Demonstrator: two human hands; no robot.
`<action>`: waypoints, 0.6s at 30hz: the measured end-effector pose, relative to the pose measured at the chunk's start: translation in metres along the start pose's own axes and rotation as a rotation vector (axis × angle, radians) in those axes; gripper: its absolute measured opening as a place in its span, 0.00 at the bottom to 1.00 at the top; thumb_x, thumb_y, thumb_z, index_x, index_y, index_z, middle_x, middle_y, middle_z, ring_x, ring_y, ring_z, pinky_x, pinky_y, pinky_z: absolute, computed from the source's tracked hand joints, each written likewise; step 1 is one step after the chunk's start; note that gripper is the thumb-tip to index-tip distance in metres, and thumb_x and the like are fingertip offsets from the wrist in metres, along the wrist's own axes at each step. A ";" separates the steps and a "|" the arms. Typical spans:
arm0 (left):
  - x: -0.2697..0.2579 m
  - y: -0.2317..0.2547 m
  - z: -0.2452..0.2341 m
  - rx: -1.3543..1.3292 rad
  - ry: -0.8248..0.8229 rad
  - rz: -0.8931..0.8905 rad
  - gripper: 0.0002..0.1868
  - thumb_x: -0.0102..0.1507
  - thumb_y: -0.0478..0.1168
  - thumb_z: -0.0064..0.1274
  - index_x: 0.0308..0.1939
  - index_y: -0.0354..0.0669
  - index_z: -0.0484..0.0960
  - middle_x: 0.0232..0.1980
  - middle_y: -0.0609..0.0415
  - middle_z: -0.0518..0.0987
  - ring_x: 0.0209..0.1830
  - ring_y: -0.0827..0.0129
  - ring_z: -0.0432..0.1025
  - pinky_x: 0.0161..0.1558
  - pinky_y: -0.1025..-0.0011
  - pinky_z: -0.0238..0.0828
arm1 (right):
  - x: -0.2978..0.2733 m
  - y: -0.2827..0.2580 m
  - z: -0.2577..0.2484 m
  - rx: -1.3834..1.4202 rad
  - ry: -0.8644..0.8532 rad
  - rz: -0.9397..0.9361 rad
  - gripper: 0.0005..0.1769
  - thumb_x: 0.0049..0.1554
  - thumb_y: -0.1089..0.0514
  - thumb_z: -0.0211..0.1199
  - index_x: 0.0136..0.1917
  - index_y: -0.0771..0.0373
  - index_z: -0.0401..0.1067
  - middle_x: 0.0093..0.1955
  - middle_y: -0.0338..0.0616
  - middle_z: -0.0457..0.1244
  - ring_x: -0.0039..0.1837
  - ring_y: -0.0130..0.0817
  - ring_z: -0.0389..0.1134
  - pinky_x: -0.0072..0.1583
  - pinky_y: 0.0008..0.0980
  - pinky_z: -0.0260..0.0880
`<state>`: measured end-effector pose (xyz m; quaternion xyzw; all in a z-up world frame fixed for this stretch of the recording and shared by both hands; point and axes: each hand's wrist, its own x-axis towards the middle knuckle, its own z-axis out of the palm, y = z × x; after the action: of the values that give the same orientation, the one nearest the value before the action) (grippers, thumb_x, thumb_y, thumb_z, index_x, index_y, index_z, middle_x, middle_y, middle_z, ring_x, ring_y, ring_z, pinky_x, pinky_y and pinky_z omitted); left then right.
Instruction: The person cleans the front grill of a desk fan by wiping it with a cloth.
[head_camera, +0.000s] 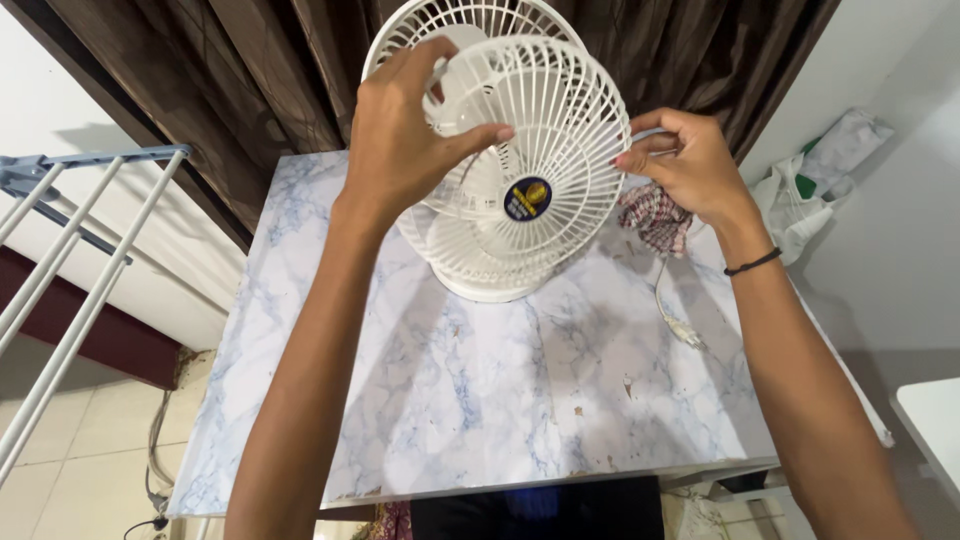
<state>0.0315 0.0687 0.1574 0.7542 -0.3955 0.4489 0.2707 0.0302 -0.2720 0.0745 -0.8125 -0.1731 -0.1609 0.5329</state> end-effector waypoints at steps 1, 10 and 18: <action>-0.005 0.004 -0.005 -0.046 -0.095 -0.151 0.39 0.51 0.54 0.81 0.57 0.35 0.80 0.41 0.49 0.83 0.36 0.68 0.78 0.40 0.68 0.77 | -0.006 0.000 0.002 0.005 -0.019 -0.001 0.23 0.53 0.58 0.76 0.58 0.71 0.74 0.53 0.47 0.71 0.54 0.29 0.73 0.54 0.29 0.76; -0.076 0.052 -0.063 -0.238 -0.543 -0.560 0.27 0.49 0.45 0.74 0.47 0.37 0.79 0.33 0.49 0.84 0.29 0.69 0.79 0.28 0.69 0.74 | -0.074 0.004 0.041 0.111 -0.168 0.082 0.25 0.48 0.61 0.76 0.56 0.71 0.74 0.52 0.45 0.71 0.47 0.22 0.69 0.46 0.25 0.73; -0.153 0.086 -0.096 -0.288 -0.665 -0.404 0.17 0.56 0.43 0.67 0.45 0.43 0.83 0.39 0.50 0.87 0.36 0.66 0.82 0.37 0.67 0.82 | -0.107 0.023 0.090 -0.319 -0.121 0.383 0.14 0.60 0.55 0.66 0.59 0.57 0.79 0.50 0.37 0.73 0.35 0.37 0.62 0.41 0.36 0.64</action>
<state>-0.1289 0.1494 0.0684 0.8750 -0.3642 0.0588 0.3136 -0.0476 -0.2093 -0.0259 -0.9124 -0.0199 -0.0333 0.4075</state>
